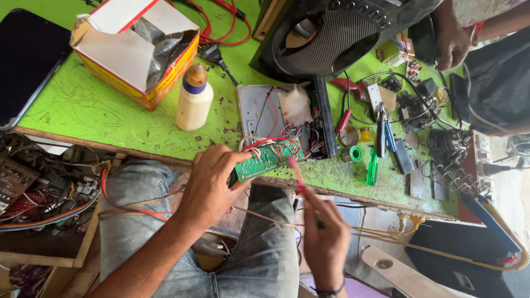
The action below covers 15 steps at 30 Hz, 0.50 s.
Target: The person is sitting on the floor soldering wires to a green circuit board. They use a soldering iron to attach wires, cut excess wire with pliers, and apply flux from a bottle to the board. The person also uses a screwdriver to adjust components on the board.
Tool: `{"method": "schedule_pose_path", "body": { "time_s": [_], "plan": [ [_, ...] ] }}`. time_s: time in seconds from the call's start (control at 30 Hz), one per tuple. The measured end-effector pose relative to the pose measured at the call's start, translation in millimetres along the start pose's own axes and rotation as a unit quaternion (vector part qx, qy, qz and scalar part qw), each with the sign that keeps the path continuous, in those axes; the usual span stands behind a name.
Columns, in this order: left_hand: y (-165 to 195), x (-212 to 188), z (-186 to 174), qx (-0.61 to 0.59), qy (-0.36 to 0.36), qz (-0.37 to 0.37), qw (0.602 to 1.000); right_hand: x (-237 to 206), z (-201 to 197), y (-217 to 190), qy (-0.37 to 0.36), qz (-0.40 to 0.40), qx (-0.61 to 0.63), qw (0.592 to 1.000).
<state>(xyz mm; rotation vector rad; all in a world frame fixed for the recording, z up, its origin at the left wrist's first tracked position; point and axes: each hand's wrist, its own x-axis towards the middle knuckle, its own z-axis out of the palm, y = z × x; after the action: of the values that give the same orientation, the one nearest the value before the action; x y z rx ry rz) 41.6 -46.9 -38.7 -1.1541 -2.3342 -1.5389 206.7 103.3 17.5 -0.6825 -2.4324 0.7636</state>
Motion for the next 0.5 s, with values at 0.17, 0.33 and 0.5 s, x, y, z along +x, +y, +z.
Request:
{"method": "schedule_pose_path", "body": {
  "time_s": [0.17,0.33,0.5],
  "plan": [
    [-0.6,-1.1,2.7,0.0,0.004,-0.004,1.0,-0.9,1.3,5.8,-0.02,0.004,-0.016,1.0],
    [-0.3,-0.7,2.8,0.007,-0.016,-0.018,1.0,-5.7,0.4,13.0,-0.03,0.015,-0.005,0.999],
    [5.6,1.6,-2.4,0.022,-0.009,0.0,1.0,-29.2,-19.8,23.2,0.021,0.035,-0.012,0.999]
  ]
}}
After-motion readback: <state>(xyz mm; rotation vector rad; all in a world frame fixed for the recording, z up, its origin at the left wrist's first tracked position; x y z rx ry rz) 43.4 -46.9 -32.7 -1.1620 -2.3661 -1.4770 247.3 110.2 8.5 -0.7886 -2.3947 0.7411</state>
